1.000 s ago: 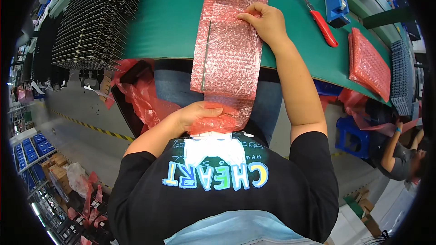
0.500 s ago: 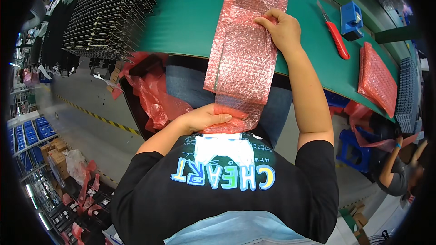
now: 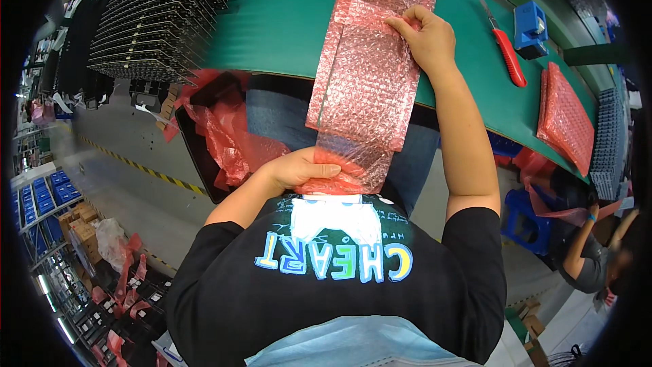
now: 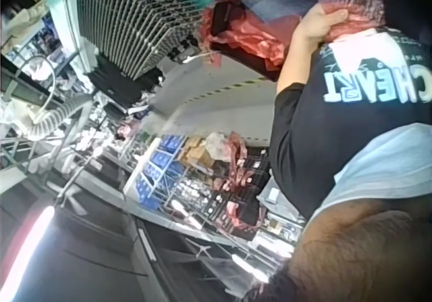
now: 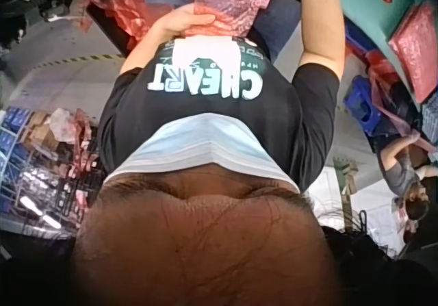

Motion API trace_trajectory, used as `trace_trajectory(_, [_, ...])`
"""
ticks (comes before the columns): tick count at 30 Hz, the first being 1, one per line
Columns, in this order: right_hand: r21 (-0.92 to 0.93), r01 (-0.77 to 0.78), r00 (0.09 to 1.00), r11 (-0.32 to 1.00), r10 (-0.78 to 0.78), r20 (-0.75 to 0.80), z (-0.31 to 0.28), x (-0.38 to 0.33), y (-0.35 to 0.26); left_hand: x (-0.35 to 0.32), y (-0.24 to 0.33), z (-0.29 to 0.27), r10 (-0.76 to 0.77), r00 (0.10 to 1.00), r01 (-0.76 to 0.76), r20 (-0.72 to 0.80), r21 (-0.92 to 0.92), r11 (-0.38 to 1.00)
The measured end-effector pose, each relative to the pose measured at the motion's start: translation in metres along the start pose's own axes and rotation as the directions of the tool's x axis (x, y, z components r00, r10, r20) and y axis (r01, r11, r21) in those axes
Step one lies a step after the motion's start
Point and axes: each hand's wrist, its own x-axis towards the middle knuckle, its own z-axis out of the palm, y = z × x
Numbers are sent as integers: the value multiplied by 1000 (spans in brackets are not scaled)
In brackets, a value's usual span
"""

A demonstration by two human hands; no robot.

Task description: Packaging electronic LED panels into pink bubble wrap sleeves on a production line.

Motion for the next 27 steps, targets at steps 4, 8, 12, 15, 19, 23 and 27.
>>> trace_trajectory(4, [0,20,999,1000,-20,-28,2,0,0,-1,-3,0,2,998,5,-65,97,995])
trace_trajectory(8, [20,18,999,1000,-17,-30,1,-2,1,-13,14,17,126,939,50,-319,491,870])
trace_trajectory(12, [53,12,1000,999,-10,-21,0,-2,1,-18,28,28,429,761,108,-486,748,655])
trace_trajectory(15, [81,5,1000,997,-3,-18,-1,-2,0,-12,30,32,682,500,-135,-534,730,670])
trace_trajectory(19, [121,-21,999,992,24,-25,1,-3,1,-5,20,30,699,474,-114,-535,750,651])
trace_trajectory(23, [129,-34,999,991,38,-23,0,-3,2,-4,14,26,682,497,-171,-537,710,683])
trace_trajectory(27, [110,-34,999,993,37,-25,0,-3,1,-3,13,23,663,525,-227,-533,664,713])
